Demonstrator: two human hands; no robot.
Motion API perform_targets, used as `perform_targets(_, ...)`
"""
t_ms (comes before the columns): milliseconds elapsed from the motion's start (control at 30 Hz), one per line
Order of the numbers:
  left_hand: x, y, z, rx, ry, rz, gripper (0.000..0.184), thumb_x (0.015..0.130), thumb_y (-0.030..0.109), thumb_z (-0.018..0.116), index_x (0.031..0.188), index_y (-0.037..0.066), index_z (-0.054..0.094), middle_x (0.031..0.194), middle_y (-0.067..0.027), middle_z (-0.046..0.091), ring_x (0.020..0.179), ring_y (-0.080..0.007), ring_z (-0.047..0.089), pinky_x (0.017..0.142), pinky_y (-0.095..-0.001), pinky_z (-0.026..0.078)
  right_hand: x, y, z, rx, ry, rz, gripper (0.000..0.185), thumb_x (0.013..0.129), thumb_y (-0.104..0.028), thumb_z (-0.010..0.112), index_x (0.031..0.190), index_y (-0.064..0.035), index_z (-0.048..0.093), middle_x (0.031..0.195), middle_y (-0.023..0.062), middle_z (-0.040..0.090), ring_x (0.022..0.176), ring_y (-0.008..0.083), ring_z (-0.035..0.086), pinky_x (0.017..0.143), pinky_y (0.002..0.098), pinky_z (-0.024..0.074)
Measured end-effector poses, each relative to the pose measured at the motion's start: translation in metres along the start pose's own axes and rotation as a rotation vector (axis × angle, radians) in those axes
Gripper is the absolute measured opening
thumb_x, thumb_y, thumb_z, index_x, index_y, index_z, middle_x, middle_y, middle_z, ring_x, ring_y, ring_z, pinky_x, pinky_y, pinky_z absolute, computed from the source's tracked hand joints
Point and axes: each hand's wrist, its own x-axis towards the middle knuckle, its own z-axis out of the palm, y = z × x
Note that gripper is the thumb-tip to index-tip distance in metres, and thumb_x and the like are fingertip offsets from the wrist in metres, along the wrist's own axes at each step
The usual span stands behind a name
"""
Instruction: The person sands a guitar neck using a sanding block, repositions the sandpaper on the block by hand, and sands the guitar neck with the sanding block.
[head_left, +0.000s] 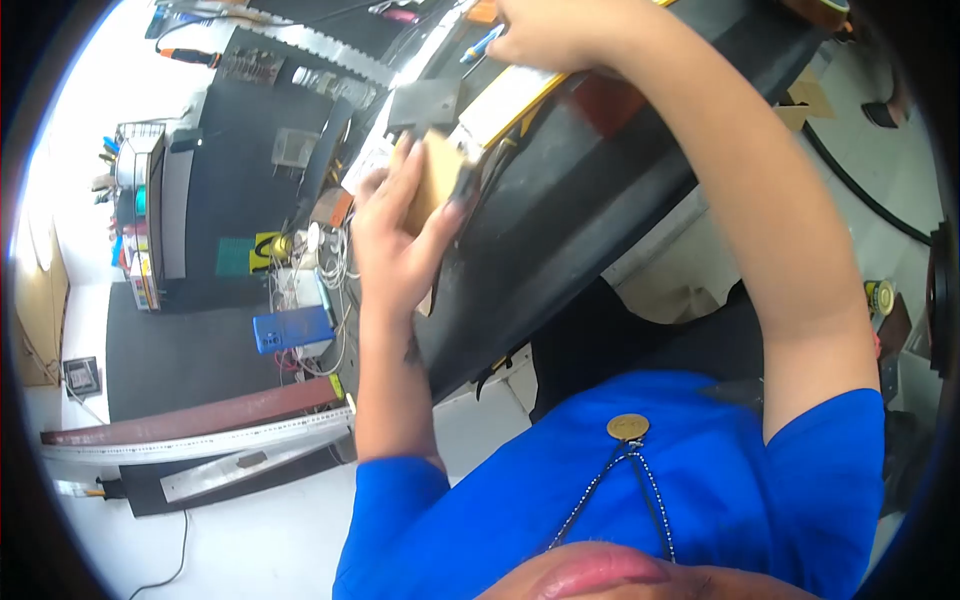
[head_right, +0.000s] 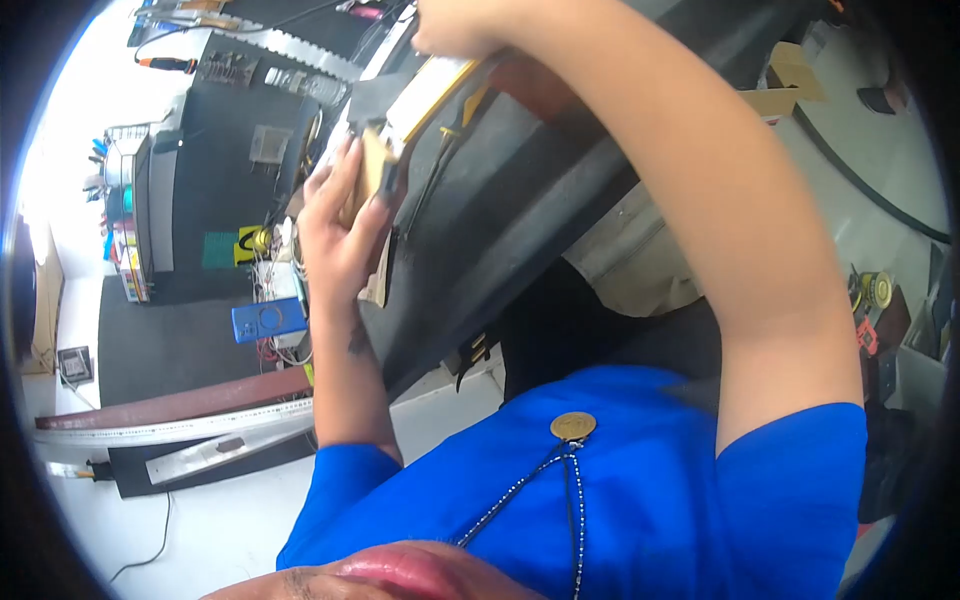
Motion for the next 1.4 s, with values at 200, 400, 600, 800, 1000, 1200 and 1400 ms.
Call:
perform_targets(200, -0.012, -0.002, -0.008, 0.009, -0.013, 0.097, 0.077, 0.082, 0.035, 0.085, 0.146, -0.002, 0.066, 0.147, -0.0262, 0.066, 0.126, -0.0415, 0.061, 0.114, -0.0519, 0.043, 0.003, 0.003, 0.001, -0.035, 0.044, -0.008, 0.043, 0.093, -0.037, 0.064, 0.117, -0.0047, 0.079, 0.121, 0.0233, 0.077, 0.112, 0.0375, 0.075, 0.1, 0.047, 0.0581)
perform_targets(400, -0.013, 0.024, 0.003, -0.006, 0.024, 0.129, 0.073, 0.083, 0.033, 0.085, 0.146, 0.0, 0.066, 0.145, -0.0254, 0.068, 0.125, -0.0418, 0.06, 0.114, -0.051, 0.043, -0.006, -0.001, -0.011, 0.043, 0.002, -0.003, 0.042, 0.093, -0.035, 0.062, 0.116, -0.0033, 0.079, 0.118, 0.024, 0.077, 0.111, 0.0376, 0.075, 0.1, 0.0465, 0.0579)
perform_targets(600, 0.0, 0.02, 0.006, 0.062, 0.025, 0.127, 0.074, 0.085, 0.04, 0.085, 0.146, 0.001, 0.067, 0.147, -0.0252, 0.067, 0.124, -0.0416, 0.06, 0.115, -0.0511, 0.042, -0.002, -0.004, -0.011, 0.008, -0.04, -0.013, 0.046, 0.094, -0.037, 0.061, 0.118, -0.0026, 0.077, 0.121, 0.0239, 0.076, 0.113, 0.0377, 0.074, 0.1, 0.0472, 0.0575)
perform_targets(800, 0.006, 0.004, 0.008, -0.044, 0.043, -0.005, 0.072, 0.083, 0.035, 0.086, 0.145, 0.003, 0.069, 0.15, -0.0249, 0.064, 0.123, -0.0428, 0.06, 0.114, -0.0509, 0.044, 0.01, 0.001, 0.001, -0.039, -0.052, -0.026, 0.048, 0.095, -0.041, 0.059, 0.119, -0.0036, 0.078, 0.118, 0.0224, 0.078, 0.111, 0.0366, 0.075, 0.099, 0.0465, 0.058)
perform_targets(1000, -0.015, -0.014, -0.006, 0.0, -0.014, 0.077, 0.073, 0.081, 0.032, 0.086, 0.146, 0.003, 0.067, 0.15, -0.0248, 0.064, 0.128, -0.0414, 0.059, 0.114, -0.0516, 0.044, -0.002, 0.003, -0.012, -0.064, -0.064, -0.002, 0.048, 0.095, -0.043, 0.059, 0.113, -0.0038, 0.08, 0.118, 0.023, 0.078, 0.111, 0.0353, 0.076, 0.098, 0.046, 0.058)
perform_targets(1200, -0.017, 0.016, -0.003, 0.022, -0.005, 0.133, 0.075, 0.083, 0.034, 0.085, 0.147, 0.0, 0.065, 0.146, -0.0252, 0.067, 0.126, -0.0407, 0.059, 0.113, -0.0511, 0.044, -0.001, -0.003, -0.011, -0.075, -0.069, -0.012, 0.049, 0.095, -0.043, 0.059, 0.116, -0.0042, 0.08, 0.121, 0.0226, 0.077, 0.114, 0.0356, 0.075, 0.1, 0.0452, 0.0574)
perform_targets(1400, -0.008, 0.032, 0.004, 0.004, 0.008, 0.104, 0.077, 0.081, 0.035, 0.087, 0.147, 0.002, 0.066, 0.15, -0.0234, 0.065, 0.127, -0.0438, 0.058, 0.115, -0.0516, 0.043, 0.001, -0.007, -0.019, -0.047, -0.125, -0.013, 0.051, 0.095, -0.043, 0.06, 0.122, -0.0043, 0.078, 0.122, 0.0225, 0.077, 0.113, 0.0354, 0.075, 0.1, 0.0457, 0.0575)
